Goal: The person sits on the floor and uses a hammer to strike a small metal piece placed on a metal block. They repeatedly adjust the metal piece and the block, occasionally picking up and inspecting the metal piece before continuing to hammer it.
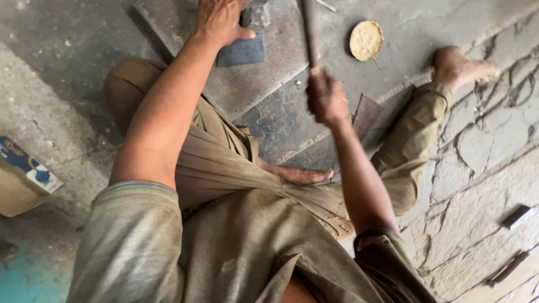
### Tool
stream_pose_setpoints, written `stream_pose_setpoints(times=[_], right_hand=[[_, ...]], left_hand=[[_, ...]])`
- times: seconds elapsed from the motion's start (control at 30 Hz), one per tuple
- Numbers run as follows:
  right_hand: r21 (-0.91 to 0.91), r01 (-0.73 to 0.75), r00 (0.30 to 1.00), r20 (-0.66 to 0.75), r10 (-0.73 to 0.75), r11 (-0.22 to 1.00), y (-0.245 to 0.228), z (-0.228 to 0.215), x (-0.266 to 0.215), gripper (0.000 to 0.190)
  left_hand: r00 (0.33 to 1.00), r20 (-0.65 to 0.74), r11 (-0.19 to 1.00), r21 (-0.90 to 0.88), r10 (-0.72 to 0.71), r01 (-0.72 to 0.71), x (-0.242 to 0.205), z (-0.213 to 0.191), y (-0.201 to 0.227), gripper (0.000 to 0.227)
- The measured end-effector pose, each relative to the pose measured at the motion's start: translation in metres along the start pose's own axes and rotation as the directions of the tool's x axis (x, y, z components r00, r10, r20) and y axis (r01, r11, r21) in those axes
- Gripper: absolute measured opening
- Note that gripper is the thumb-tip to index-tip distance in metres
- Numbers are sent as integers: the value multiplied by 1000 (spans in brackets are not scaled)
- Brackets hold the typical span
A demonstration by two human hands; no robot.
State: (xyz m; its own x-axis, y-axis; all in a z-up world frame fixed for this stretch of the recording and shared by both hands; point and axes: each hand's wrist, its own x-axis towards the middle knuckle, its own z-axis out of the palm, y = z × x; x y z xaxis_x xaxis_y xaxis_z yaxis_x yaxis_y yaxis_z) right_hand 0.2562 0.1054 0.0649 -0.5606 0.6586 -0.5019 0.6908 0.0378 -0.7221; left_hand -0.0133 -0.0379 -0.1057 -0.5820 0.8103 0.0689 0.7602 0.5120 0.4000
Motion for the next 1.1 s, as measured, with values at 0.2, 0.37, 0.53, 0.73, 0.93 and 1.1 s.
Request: stream_pose_setpoints(times=[0.2, 0.37, 0.53, 0.73, 0.93, 1.1], right_hand=[[463, 636, 752, -191, -631, 618, -11, -80, -56, 33], [242, 456, 888, -181, -422, 856, 19, -8, -41, 31], [198, -114, 988, -82, 132, 974, 15, -28, -45, 28], [547, 582, 783, -177, -597, 601, 37, -79, -77, 28], [467, -172, 978, 188, 93, 868, 117, 8, -57, 37], [371, -36, 999, 47, 19, 928, 136, -32, -91, 37]], left_hand=[[968, -184, 985, 71, 170, -160, -35, -4, 14, 76], [981, 194, 997, -69, -22, 36, -42, 6, 17, 80], [999, 19, 999, 9, 47, -47, -47, 0, 24, 87], [986, 141, 983, 145, 92, -113, -64, 18, 36, 87], [992, 55, 985, 129, 109, -116, -60, 5, 49, 88], [926, 316, 946, 177, 206, -271, -100, -13, 111, 64]])
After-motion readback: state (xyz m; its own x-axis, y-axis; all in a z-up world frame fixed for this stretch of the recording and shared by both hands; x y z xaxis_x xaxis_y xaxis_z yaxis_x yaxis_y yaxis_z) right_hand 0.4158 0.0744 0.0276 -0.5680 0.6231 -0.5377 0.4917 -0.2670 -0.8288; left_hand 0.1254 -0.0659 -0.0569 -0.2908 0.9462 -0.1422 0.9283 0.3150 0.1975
